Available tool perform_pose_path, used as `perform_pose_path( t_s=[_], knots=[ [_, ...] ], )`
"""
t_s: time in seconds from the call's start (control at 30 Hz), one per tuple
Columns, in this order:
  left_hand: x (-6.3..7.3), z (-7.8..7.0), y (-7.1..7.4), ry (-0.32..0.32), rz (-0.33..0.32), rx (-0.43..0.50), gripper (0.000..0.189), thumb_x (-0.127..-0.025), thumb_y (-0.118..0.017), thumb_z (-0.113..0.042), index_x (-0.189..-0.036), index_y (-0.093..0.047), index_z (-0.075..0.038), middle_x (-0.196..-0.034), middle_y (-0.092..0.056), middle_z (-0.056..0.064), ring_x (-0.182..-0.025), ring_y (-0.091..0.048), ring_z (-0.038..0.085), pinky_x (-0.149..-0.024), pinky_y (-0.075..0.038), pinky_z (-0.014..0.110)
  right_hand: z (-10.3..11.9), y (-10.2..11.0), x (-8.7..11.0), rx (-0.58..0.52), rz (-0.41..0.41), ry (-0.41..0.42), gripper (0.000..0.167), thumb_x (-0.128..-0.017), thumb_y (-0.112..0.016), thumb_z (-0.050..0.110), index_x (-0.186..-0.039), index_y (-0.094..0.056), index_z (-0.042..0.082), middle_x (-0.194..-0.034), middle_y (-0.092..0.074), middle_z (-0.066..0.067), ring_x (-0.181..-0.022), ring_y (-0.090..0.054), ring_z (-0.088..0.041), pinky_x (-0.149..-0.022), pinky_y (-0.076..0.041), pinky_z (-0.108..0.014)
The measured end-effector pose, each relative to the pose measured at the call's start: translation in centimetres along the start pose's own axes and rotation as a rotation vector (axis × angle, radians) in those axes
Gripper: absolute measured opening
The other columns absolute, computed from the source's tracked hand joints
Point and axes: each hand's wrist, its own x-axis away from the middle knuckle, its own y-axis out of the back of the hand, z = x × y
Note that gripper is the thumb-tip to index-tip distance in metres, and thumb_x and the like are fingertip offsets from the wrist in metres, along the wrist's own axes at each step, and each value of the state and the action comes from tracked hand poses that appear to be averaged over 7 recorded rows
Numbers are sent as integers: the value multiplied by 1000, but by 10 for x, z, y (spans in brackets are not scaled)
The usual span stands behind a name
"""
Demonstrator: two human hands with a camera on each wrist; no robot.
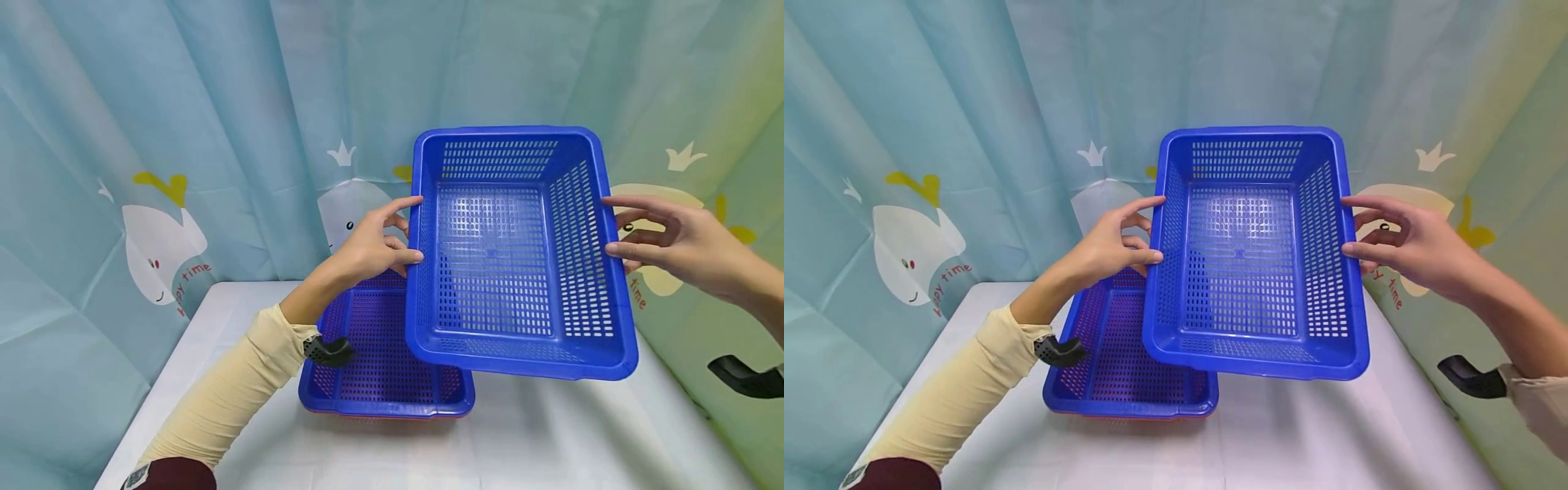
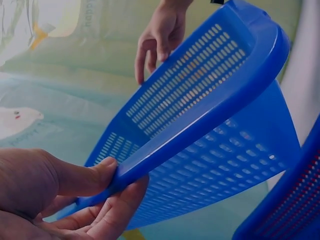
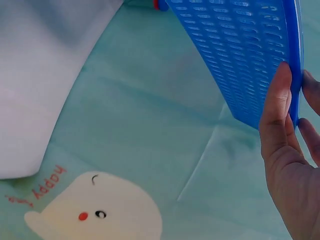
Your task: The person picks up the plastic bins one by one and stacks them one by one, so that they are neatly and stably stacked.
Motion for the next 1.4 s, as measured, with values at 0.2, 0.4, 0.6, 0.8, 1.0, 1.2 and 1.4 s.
perform_pose_path(
  t_s=[0.2, 0.4, 0.6, 0.8, 1.0, 1.2, 1.4],
  knots=[
    [0, -1, 2, -12, 11, -31, 87, -87, -74, 14, -159, -39, -19, -115, -49, 15, -82, -74, 29, -72, -63, 50, 6, 1, 4, 36, -21, -27, 67, -94, -73, 2, -154, -47, 16, -115, -63, -1, -80, -74, -16, -65, -61, -26],
    [-3, 0, 2, -10, 23, -44, 88, -86, -74, 15, -159, -38, -18, -115, -48, 16, -81, -74, 27, -71, -63, 49, 5, -1, 6, 20, -34, -53, 66, -93, -75, 4, -153, -48, 16, -111, -65, -1, -79, -75, -18, -57, -58, -27],
    [-3, -2, 6, -16, 40, -50, 86, -87, -73, 14, -159, -39, -19, -116, -47, 16, -84, -74, 28, -72, -63, 49, 11, -1, 8, 29, -39, -60, 67, -94, -76, 9, -153, -48, 18, -111, -65, -4, -83, -75, -18, -58, -59, -25],
    [-1, -4, 10, 2, 49, -81, 85, -89, -73, 11, -160, -37, -20, -120, -49, 19, -85, -74, 27, -72, -64, 45, 15, -3, 8, 15, -34, -37, 65, -95, -76, 13, -153, -48, 18, -114, -63, -12, -88, -75, -18, -71, -63, -30],
    [0, 0, 13, 11, 61, -87, 86, -89, -73, 12, -161, -36, -19, -123, -50, 20, -86, -75, 27, -73, -64, 47, 17, -5, 8, -42, -15, -42, 65, -94, -76, 11, -153, -49, 15, -117, -61, -15, -90, -74, -20, -72, -63, -33],
    [1, 1, 16, 9, 69, -107, 86, -89, -73, 11, -160, -35, -18, -123, -50, 20, -90, -74, 31, -74, -63, 47, 21, -7, 9, -70, -17, -57, 63, -94, -77, 9, -151, -51, 15, -117, -61, -16, -91, -74, -20, -73, -63, -33],
    [-1, -1, 15, 3, 76, -120, 85, -90, -73, 10, -161, -35, -17, -123, -51, 21, -92, -74, 36, -75, -63, 46, 24, -3, 13, -54, -23, -61, 63, -94, -77, 10, -151, -51, 14, -117, -61, -16, -90, -73, -21, -73, -63, -32]
  ],
)
